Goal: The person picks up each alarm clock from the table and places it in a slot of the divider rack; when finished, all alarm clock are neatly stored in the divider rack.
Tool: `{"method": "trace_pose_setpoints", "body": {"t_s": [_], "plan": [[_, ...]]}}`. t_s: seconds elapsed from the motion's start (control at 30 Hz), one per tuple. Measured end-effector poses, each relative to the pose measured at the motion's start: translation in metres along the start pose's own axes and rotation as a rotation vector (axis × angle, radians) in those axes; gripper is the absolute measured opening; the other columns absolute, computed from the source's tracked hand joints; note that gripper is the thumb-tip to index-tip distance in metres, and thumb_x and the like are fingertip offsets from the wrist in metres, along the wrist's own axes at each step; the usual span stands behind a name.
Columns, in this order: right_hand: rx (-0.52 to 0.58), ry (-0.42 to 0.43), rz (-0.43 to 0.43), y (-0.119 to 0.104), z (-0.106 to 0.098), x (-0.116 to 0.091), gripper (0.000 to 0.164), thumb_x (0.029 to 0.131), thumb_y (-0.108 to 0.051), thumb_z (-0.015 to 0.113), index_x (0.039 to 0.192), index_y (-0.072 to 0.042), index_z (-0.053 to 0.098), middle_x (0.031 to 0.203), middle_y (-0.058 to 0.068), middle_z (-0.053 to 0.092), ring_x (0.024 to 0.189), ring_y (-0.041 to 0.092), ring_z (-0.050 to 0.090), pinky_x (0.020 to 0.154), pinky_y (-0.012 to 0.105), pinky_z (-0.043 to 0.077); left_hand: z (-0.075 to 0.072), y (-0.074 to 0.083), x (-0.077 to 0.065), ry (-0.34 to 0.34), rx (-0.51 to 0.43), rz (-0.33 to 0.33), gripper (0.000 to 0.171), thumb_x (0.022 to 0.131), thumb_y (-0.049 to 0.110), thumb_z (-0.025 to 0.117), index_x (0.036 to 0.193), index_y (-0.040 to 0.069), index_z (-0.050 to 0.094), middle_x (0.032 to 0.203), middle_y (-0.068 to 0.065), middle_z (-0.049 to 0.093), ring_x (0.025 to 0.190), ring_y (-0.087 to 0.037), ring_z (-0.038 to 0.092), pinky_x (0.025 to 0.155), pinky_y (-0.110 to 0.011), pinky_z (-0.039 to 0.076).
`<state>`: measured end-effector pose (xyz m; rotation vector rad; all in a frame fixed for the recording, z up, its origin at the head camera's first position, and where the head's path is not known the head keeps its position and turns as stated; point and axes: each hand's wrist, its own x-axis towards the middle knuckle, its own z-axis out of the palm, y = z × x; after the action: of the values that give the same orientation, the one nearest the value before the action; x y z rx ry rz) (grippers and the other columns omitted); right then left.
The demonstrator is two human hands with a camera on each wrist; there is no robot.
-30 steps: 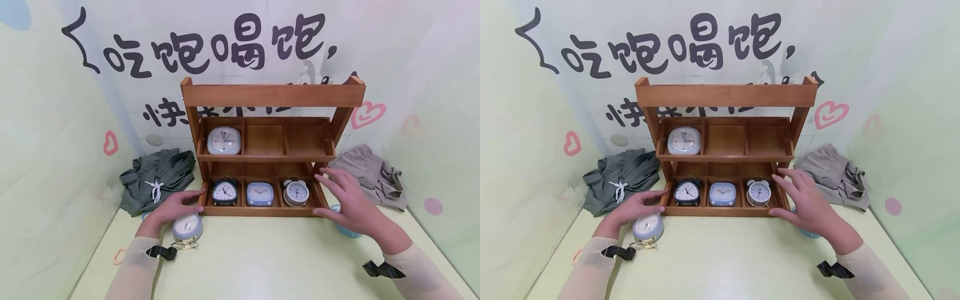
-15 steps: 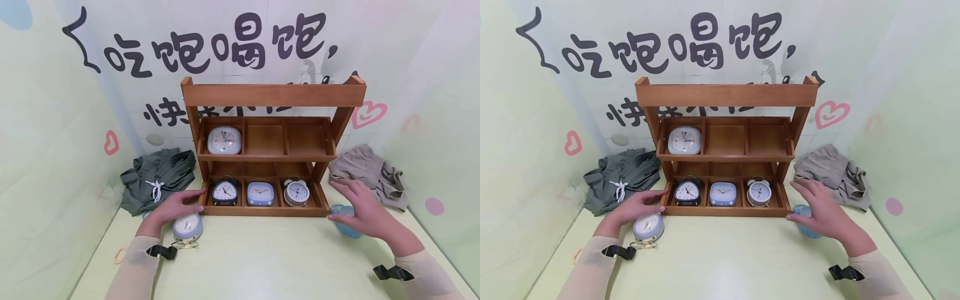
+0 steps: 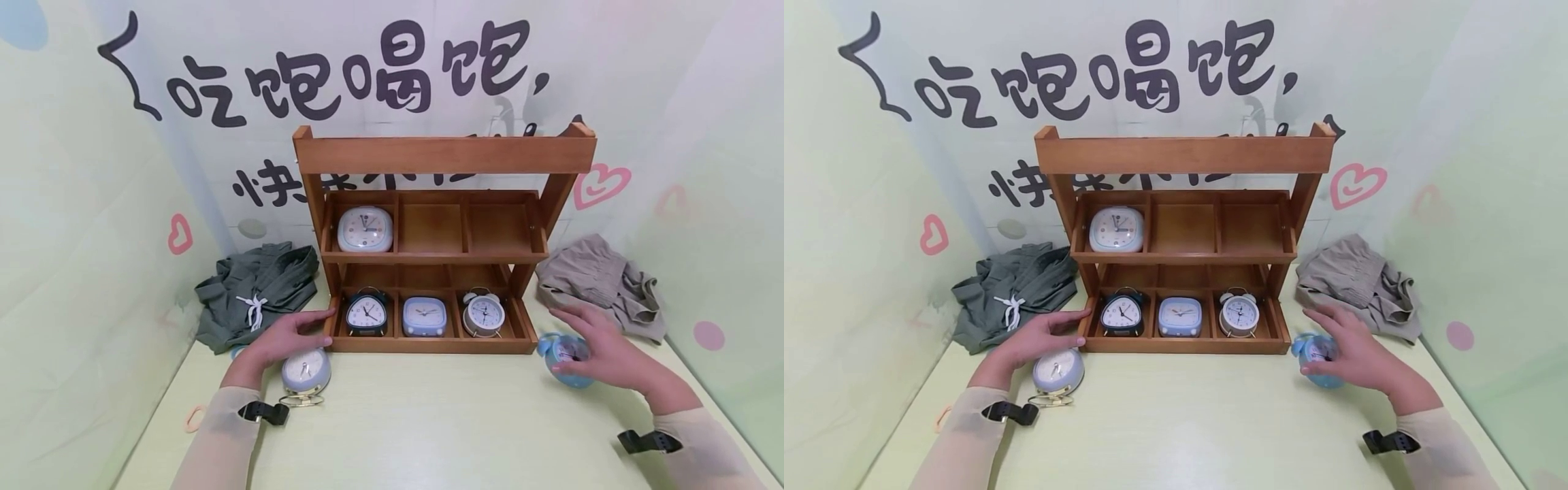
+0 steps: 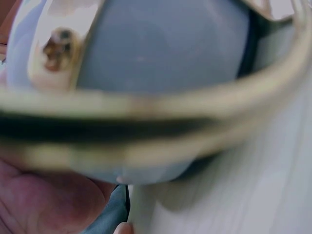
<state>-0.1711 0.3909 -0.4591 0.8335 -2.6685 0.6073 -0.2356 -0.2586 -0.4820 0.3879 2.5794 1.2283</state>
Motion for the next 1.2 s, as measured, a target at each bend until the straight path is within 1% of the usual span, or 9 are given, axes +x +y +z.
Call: {"method": "trace_pose_setpoints", "body": {"t_s": [0.1,0.2,0.4,0.6,0.83,0.93,1.03,1.1,1.2], "plan": [[0.011,-0.066,0.056,0.001,-0.001,-0.004,0.109,0.065,-0.038,0.109,0.154,-0.001,0.057,0.151,0.029,0.05,0.133,0.055,0.047,0.095,0.074,0.044,0.0,-0.001,0.0,0.001,0.002,0.0,0.073,0.095,0.056,0.087,0.161,0.04,0.06,0.171,-0.007,0.05,0.162,-0.041,0.038,0.129,-0.068,0.032],[0.025,-0.109,0.083,0.001,-0.001,-0.007,0.108,0.065,-0.039,0.109,0.152,0.0,0.058,0.148,0.028,0.05,0.131,0.053,0.049,0.095,0.071,0.047,0.0,-0.001,0.0,0.0,0.0,0.001,0.073,0.095,0.056,0.087,0.161,0.04,0.06,0.171,-0.007,0.05,0.162,-0.041,0.038,0.129,-0.067,0.032],[0.048,-0.153,0.105,0.0,-0.002,-0.011,0.109,0.064,-0.043,0.109,0.15,0.002,0.06,0.144,0.026,0.051,0.128,0.046,0.052,0.095,0.065,0.051,0.0,0.0,0.0,-0.006,-0.004,0.001,0.073,0.095,0.055,0.087,0.162,0.039,0.06,0.172,-0.007,0.049,0.162,-0.042,0.037,0.129,-0.068,0.031],[0.053,-0.197,0.12,0.001,-0.003,-0.015,0.106,0.067,-0.043,0.107,0.15,0.002,0.06,0.141,0.024,0.054,0.123,0.04,0.057,0.094,0.059,0.056,-0.001,0.001,0.0,-0.003,0.002,0.002,0.073,0.096,0.055,0.086,0.162,0.039,0.06,0.172,-0.007,0.049,0.162,-0.042,0.037,0.129,-0.068,0.031],[0.102,-0.236,0.153,0.01,-0.005,-0.022,0.109,0.069,-0.044,0.106,0.156,-0.001,0.056,0.147,0.022,0.051,0.126,0.037,0.053,0.096,0.052,0.053,0.0,0.002,-0.001,-0.01,-0.016,0.005,0.074,0.096,0.055,0.087,0.162,0.037,0.06,0.172,-0.006,0.049,0.162,-0.041,0.037,0.13,-0.067,0.031],[0.118,-0.243,0.153,0.011,-0.007,-0.024,0.109,0.069,-0.041,0.106,0.157,-0.004,0.055,0.15,0.021,0.053,0.128,0.028,0.051,0.096,0.046,0.052,0.0,0.002,-0.001,-0.009,-0.014,0.009,0.074,0.095,0.055,0.087,0.162,0.037,0.06,0.172,-0.007,0.049,0.162,-0.041,0.037,0.13,-0.067,0.031],[0.136,-0.241,0.148,0.014,-0.01,-0.027,0.108,0.069,-0.039,0.106,0.159,-0.007,0.056,0.154,0.02,0.055,0.132,0.01,0.046,0.096,0.04,0.051,0.0,0.001,-0.001,-0.007,-0.01,0.012,0.074,0.096,0.055,0.086,0.162,0.037,0.06,0.172,-0.007,0.049,0.162,-0.041,0.038,0.129,-0.067,0.031],[0.156,-0.237,0.146,0.016,-0.01,-0.029,0.107,0.069,-0.036,0.106,0.16,-0.01,0.055,0.155,0.019,0.056,0.13,0.0,0.043,0.095,0.034,0.05,0.0,0.0,0.0,-0.007,-0.009,0.013,0.074,0.095,0.055,0.086,0.162,0.038,0.06,0.172,-0.007,0.049,0.162,-0.041,0.038,0.129,-0.067,0.031],[0.191,-0.233,0.138,0.021,-0.01,-0.031,0.107,0.069,-0.031,0.107,0.161,-0.011,0.055,0.152,0.018,0.057,0.125,-0.004,0.044,0.092,0.03,0.049,0.0,-0.001,0.0,-0.008,-0.011,0.014,0.073,0.095,0.055,0.087,0.162,0.038,0.06,0.172,-0.006,0.049,0.162,-0.041,0.038,0.13,-0.066,0.031]]}}
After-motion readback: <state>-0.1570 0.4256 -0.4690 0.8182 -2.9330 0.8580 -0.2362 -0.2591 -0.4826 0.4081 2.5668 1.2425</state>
